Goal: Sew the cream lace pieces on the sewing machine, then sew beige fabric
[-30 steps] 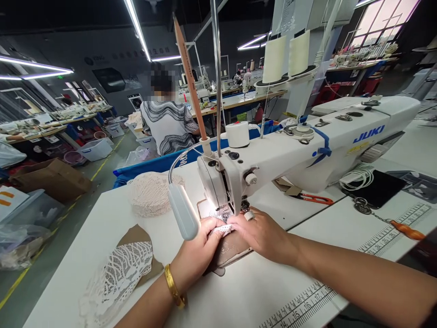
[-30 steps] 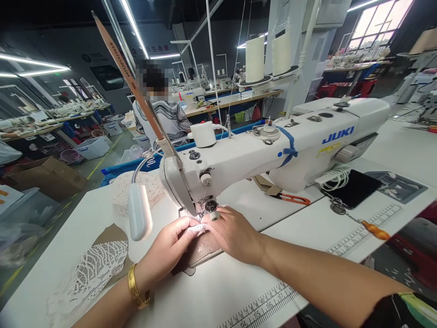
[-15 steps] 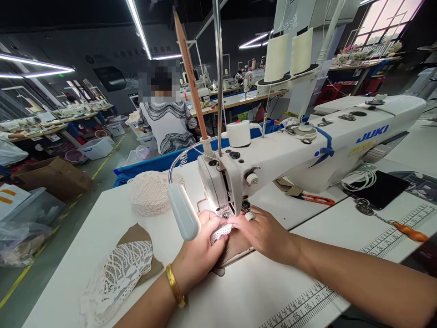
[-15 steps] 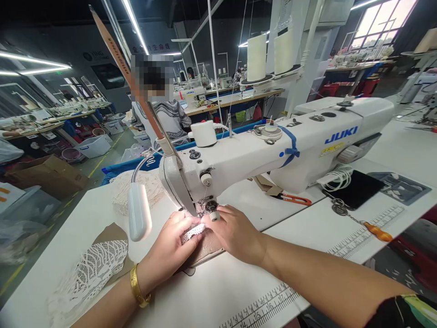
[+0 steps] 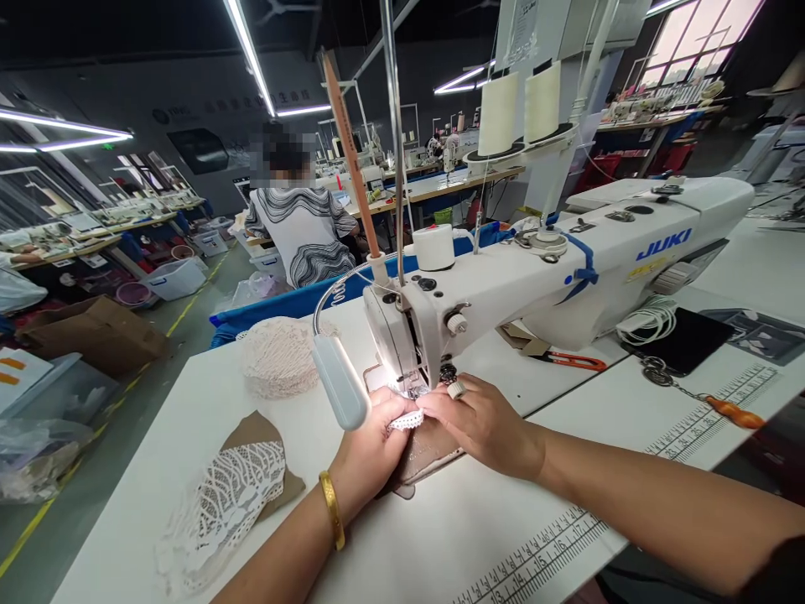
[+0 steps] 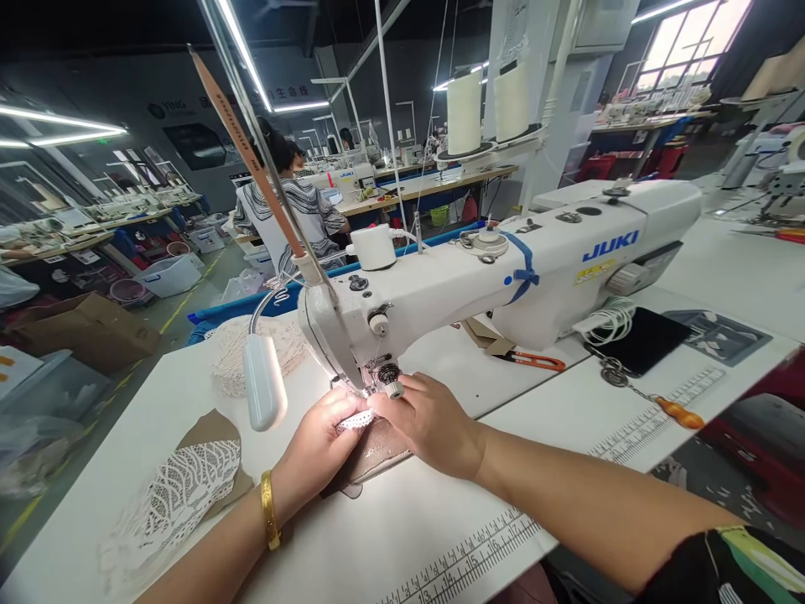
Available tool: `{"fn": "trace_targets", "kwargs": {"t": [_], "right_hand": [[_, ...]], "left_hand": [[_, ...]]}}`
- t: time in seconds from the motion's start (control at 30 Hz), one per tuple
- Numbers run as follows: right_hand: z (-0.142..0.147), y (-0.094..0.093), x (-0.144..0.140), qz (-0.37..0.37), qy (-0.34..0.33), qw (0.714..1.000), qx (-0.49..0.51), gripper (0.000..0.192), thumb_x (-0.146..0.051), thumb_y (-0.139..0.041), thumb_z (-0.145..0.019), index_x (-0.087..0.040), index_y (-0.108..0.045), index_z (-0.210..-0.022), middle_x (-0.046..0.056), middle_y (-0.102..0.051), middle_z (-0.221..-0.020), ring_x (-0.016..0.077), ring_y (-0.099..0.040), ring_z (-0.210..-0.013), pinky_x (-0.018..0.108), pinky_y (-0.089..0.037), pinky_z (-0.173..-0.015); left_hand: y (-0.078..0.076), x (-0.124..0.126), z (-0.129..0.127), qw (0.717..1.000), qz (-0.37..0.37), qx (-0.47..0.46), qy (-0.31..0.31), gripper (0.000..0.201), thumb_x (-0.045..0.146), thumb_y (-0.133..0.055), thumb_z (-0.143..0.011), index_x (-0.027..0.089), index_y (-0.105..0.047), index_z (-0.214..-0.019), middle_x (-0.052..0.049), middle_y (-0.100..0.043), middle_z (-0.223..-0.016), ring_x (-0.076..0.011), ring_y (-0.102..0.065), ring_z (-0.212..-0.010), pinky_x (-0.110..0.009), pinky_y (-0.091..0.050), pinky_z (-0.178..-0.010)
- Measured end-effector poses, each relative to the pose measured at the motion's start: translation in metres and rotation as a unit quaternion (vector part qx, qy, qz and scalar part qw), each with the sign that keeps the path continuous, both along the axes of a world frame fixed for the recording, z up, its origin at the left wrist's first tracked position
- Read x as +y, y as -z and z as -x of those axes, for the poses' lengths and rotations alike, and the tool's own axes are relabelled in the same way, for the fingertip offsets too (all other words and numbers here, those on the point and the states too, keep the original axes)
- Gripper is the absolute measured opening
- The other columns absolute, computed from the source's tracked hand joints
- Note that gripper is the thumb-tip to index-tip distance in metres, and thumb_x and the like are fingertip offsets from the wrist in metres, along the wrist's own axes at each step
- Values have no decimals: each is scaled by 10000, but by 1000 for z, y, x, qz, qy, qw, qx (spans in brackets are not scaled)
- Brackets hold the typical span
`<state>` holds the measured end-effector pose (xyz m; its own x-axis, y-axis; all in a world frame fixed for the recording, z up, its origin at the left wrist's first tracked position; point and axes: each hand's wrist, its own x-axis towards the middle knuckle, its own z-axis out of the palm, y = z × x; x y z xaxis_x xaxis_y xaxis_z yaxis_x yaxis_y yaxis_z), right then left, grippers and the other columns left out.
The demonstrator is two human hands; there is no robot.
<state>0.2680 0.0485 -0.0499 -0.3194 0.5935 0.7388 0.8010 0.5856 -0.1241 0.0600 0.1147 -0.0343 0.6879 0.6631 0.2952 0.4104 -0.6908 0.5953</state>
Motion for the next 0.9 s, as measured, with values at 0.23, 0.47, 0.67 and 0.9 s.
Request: {"fn": "trace_targets", "kwargs": {"t": [0.23,0.47,0.67,0.9], "right_hand": [[0,4,5,-24,-25,999,-1,309,-6,-404,-987,-169,-666,-992,15,-584,-706,197,-444,-677,315,-438,-693],[0,4,6,-9,-52,999,9,295,-14,-403,-994,-171,-646,-1049,41,-670,-802,203,-540,-744,323,-473,-729],[1,5,6,-8,-57,998,19,279,-49,-397,-1033,-164,-651,-1018,49,-678,-828,200,-540,-755,321,-436,-717],[-15,1,-8,84,-115,986,-89,346,-306,-461,-1140,-197,-621,-853,4,-672,-832,184,-517,-762,350,-357,-777]], "left_hand": [[1,-3,-2,999,37,9,8,221,240,-567,-966,211,-656,-766,-18,-618,-848,-184,-584,-856,-286,-475,-783],[2,-7,-4,999,16,-15,-27,257,294,-610,-956,212,-628,-714,-9,-561,-782,-184,-540,-803,-283,-457,-722],[5,-7,-5,997,-70,-20,-10,265,231,-614,-966,206,-630,-703,-10,-563,-753,-181,-526,-766,-280,-454,-701],[2,-27,10,983,-172,12,71,176,151,-587,-1010,215,-741,-953,-51,-733,-1006,-219,-633,-888,-337,-495,-769]]}}
